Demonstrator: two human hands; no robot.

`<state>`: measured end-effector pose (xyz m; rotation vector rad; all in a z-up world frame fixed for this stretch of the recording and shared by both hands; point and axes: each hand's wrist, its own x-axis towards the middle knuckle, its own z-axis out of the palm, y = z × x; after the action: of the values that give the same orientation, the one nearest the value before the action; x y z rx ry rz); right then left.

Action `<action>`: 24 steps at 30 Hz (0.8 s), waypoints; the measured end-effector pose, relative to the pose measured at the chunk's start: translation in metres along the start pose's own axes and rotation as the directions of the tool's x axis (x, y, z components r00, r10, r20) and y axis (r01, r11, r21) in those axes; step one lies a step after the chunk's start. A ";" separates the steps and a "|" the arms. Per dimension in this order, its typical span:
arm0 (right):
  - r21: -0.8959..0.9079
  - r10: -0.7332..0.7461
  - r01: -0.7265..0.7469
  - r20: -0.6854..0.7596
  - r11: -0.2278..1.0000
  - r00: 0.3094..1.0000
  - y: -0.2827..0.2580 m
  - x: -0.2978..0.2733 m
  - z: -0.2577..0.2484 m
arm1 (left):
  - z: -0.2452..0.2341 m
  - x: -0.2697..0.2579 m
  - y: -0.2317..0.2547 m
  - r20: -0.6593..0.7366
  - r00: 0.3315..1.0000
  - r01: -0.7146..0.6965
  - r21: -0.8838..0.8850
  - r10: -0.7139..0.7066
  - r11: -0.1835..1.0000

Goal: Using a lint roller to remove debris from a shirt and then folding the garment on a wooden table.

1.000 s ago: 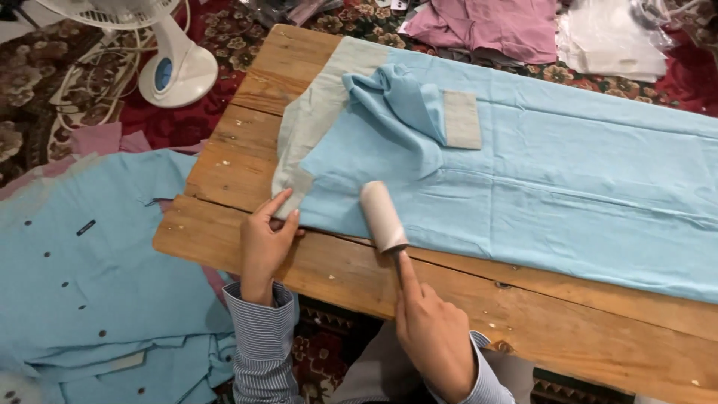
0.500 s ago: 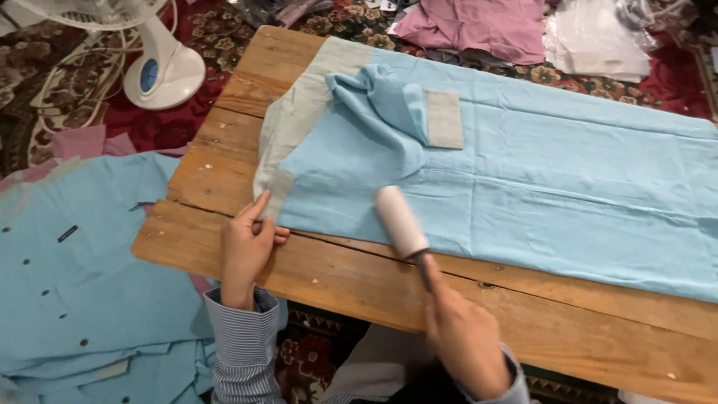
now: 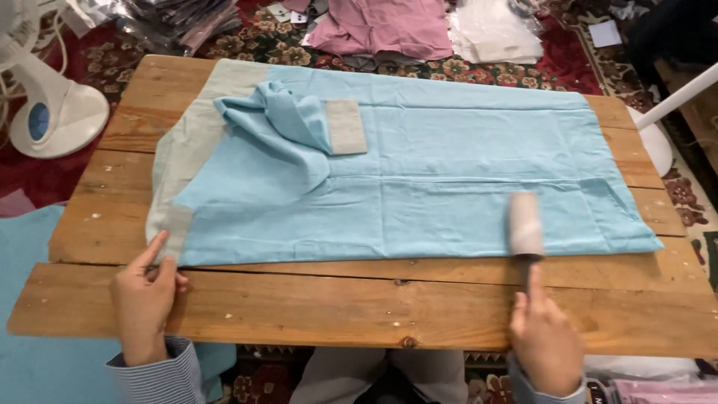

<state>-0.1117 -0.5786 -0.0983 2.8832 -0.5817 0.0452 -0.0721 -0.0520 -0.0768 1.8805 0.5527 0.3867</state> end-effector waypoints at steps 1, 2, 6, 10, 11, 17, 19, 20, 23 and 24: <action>0.088 -0.164 0.168 -0.057 0.982 0.985 -0.012 -0.005 0.001 | 0.001 -0.001 0.003 -0.018 1.000 0.017 0.025 -0.016 1.000; 0.169 -0.315 0.335 -0.134 0.927 0.939 -0.025 -0.009 0.003 | 0.001 -0.001 0.006 -0.037 0.999 0.035 0.051 -0.033 0.998; 0.336 -0.440 0.501 -0.243 0.798 0.864 -0.039 -0.018 -0.032 | 0.002 0.001 -0.005 -0.034 0.999 0.019 0.013 -0.018 1.000; 0.128 -0.299 0.304 -0.057 0.944 0.953 0.018 0.035 -0.003 | 0.006 0.002 -0.008 -0.080 0.996 -0.038 0.114 0.047 0.993; 0.001 -0.194 0.194 0.011 0.981 0.981 0.037 0.052 0.006 | 0.007 0.002 -0.006 -0.096 0.994 -0.028 0.161 0.044 0.987; 0.022 0.216 -0.216 -0.021 0.976 0.976 0.148 0.140 0.055 | 0.005 0.009 -0.029 -0.100 0.986 -0.108 0.243 0.135 0.964; 0.144 0.179 -0.170 -0.055 0.975 0.982 0.168 0.171 0.065 | 0.001 0.017 -0.032 -0.040 0.989 -0.132 0.161 0.140 0.978; 0.255 0.138 -0.111 -0.090 0.960 0.986 0.180 0.185 0.069 | -0.002 0.019 -0.034 0.020 0.990 -0.140 0.080 0.139 0.987; 0.347 0.193 -0.198 0.050 0.917 0.980 0.181 0.214 0.056 | -0.006 0.036 -0.038 0.053 0.997 -0.064 0.171 0.055 0.983; 0.345 0.194 -0.199 0.051 0.917 0.980 0.185 0.223 0.063 | -0.004 0.034 -0.030 0.055 0.997 -0.063 0.171 0.054 0.983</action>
<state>0.0217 -0.8434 -0.1099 3.1519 -0.9544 0.1723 -0.0512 -0.0215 -0.1030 2.0708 0.5118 0.3382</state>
